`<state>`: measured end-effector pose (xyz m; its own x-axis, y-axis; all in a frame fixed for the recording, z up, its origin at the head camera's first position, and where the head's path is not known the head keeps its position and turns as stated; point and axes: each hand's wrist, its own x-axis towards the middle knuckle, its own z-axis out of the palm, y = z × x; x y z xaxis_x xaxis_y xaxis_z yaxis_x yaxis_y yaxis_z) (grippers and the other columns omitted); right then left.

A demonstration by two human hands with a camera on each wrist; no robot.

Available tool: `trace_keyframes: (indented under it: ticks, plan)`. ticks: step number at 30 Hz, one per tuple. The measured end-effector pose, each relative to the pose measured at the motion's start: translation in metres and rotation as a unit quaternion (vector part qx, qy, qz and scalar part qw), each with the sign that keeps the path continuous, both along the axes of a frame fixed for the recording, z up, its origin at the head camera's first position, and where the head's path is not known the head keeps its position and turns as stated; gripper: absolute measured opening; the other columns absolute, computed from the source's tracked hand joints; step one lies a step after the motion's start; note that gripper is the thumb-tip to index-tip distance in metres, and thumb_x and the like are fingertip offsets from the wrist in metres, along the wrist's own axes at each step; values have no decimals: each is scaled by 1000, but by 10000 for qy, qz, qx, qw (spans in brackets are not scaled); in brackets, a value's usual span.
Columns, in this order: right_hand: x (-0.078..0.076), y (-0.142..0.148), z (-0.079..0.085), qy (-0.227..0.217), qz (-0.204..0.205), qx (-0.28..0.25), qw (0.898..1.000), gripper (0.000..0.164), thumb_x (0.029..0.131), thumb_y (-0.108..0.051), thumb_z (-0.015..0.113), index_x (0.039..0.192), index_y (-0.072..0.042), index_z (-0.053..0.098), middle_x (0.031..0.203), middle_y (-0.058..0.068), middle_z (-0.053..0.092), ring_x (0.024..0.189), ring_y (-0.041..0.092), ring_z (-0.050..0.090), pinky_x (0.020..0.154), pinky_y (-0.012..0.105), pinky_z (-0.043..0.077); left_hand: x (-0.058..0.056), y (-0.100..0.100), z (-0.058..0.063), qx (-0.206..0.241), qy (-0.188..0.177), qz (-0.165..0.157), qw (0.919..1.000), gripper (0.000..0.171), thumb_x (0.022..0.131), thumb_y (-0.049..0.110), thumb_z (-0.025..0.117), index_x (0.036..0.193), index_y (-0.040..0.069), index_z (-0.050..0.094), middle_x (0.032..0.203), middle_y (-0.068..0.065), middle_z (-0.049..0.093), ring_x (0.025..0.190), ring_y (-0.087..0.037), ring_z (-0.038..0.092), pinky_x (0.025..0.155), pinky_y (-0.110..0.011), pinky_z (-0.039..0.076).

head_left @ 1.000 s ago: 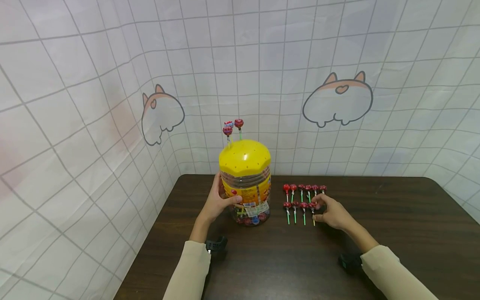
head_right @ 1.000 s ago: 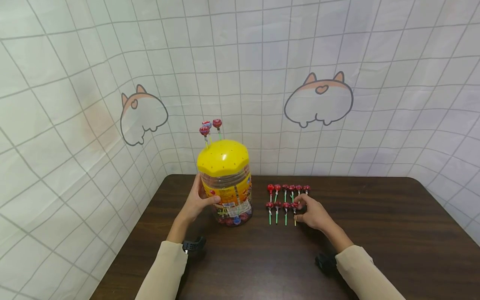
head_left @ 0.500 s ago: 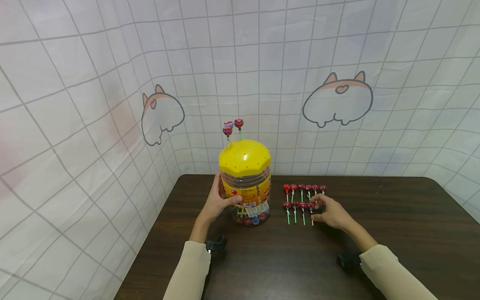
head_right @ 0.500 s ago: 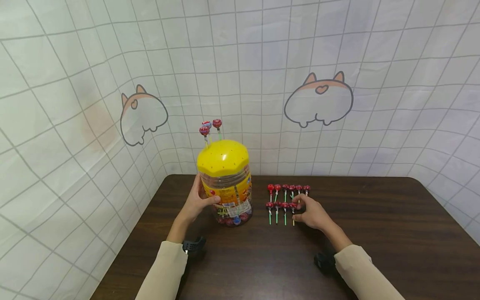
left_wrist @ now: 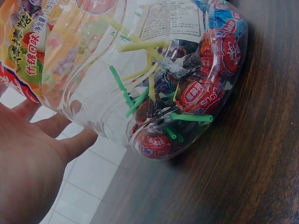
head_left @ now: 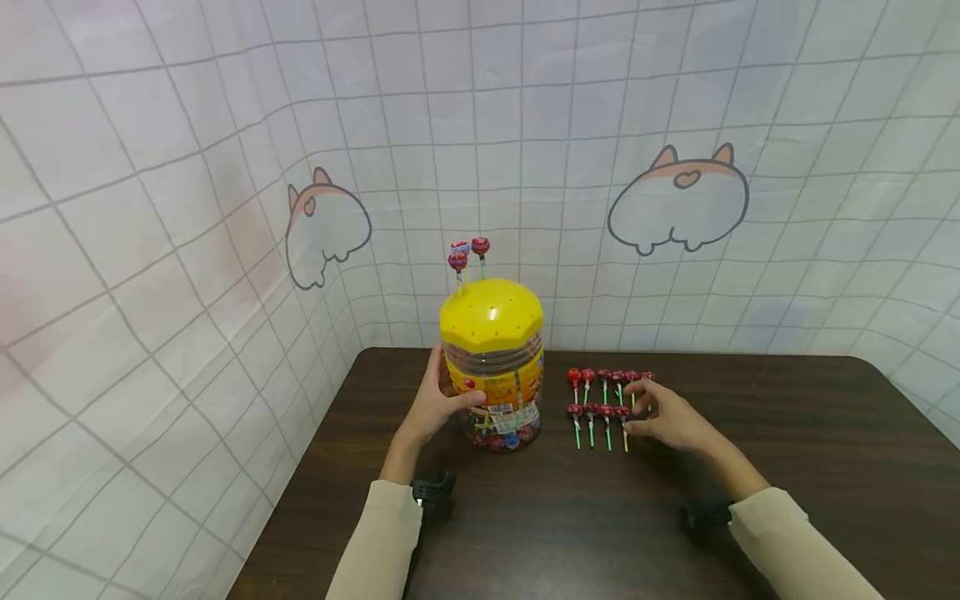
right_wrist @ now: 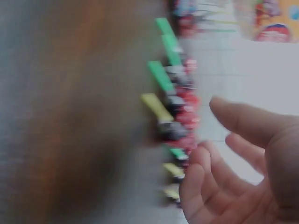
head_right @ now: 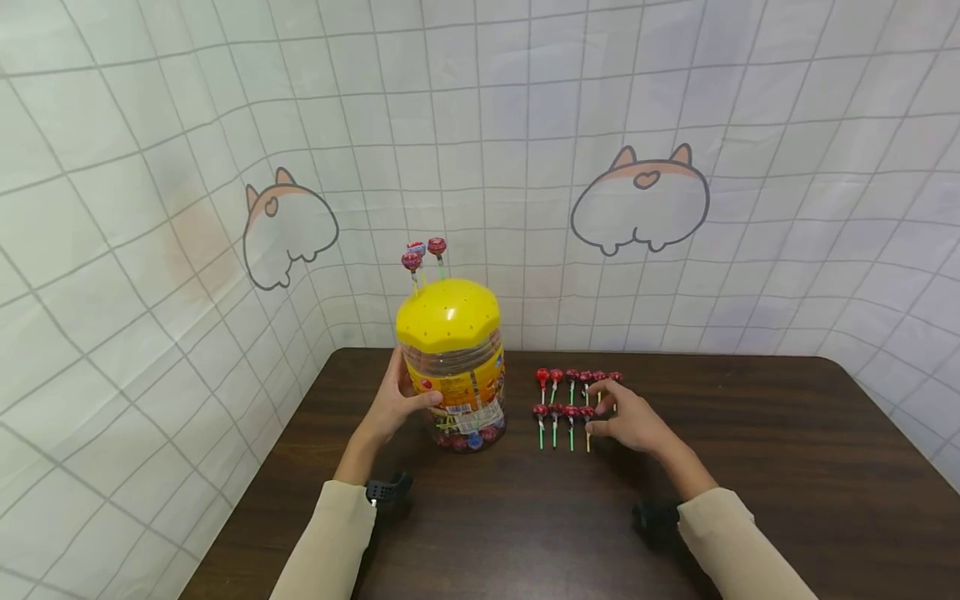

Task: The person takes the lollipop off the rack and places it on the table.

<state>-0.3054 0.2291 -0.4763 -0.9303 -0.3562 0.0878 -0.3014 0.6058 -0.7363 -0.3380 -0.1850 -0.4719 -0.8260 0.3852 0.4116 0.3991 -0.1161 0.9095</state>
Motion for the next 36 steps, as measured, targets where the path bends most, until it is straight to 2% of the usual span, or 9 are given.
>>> trace_keyframes:
  ticks: [4,7,9,11,16,19,24,29,36]
  plan:
    - [-1,-3,28,99,437,-347,9984,54,94,-16,75,139,-3,50,105,18,63,78,22,61,61,30,50,0,0,0,7,12,3,10000,96,89,20,82,159,33,18,144,-7,49,117,-22,63,81,-35,62]
    - [-1,-13,56,162,643,-564,9962,49,97,-20,72,140,-7,52,108,15,65,83,20,64,66,32,53,-1,0,0,44,45,-22,10000,95,89,19,82,159,32,19,145,-7,50,120,-23,62,88,-37,61]
    - [-1,-23,77,221,674,-671,9952,47,98,-23,70,140,-10,53,110,13,67,88,19,66,72,32,56,-1,0,0,82,65,-53,9999,95,89,17,81,159,31,19,146,-7,49,124,-23,60,97,-37,58]
    - [-1,-35,98,374,714,-758,9939,46,99,-23,69,141,-12,54,112,13,67,92,21,67,75,32,58,-1,0,0,93,65,-54,9999,95,89,17,81,159,31,20,147,-7,49,126,-22,59,100,-37,57]
    - [-4,-71,142,999,658,-833,9893,40,100,-23,68,138,-15,57,113,10,66,96,25,65,80,31,58,0,-1,0,56,30,6,10000,96,87,22,83,159,32,21,146,-6,49,124,-22,60,93,-37,59]
    - [-9,-94,161,1334,557,-824,9861,37,100,-24,67,136,-16,59,114,8,67,98,24,65,80,33,55,0,-1,0,48,36,0,10000,96,87,24,84,159,32,21,145,-6,49,123,-22,60,92,-37,60]
    - [-24,-130,181,1681,459,-980,9798,36,99,-22,68,134,-14,60,116,12,68,98,27,67,80,36,56,-1,0,0,46,55,-20,10000,96,87,24,84,158,33,21,146,-7,48,125,-23,60,100,-39,57]
    - [-43,-159,191,1866,251,-1067,9763,37,97,-18,68,133,-15,61,115,11,69,98,26,68,85,43,59,0,0,0,13,-7,29,10000,97,87,26,84,159,35,20,147,-6,48,125,-22,59,97,-38,58]
    - [-62,-186,198,1700,-108,-1045,9798,39,97,-13,67,135,-12,58,118,13,68,102,31,66,89,47,59,-1,0,1,-62,27,130,9999,98,87,27,84,159,34,19,149,-7,47,128,-22,56,100,-41,56]
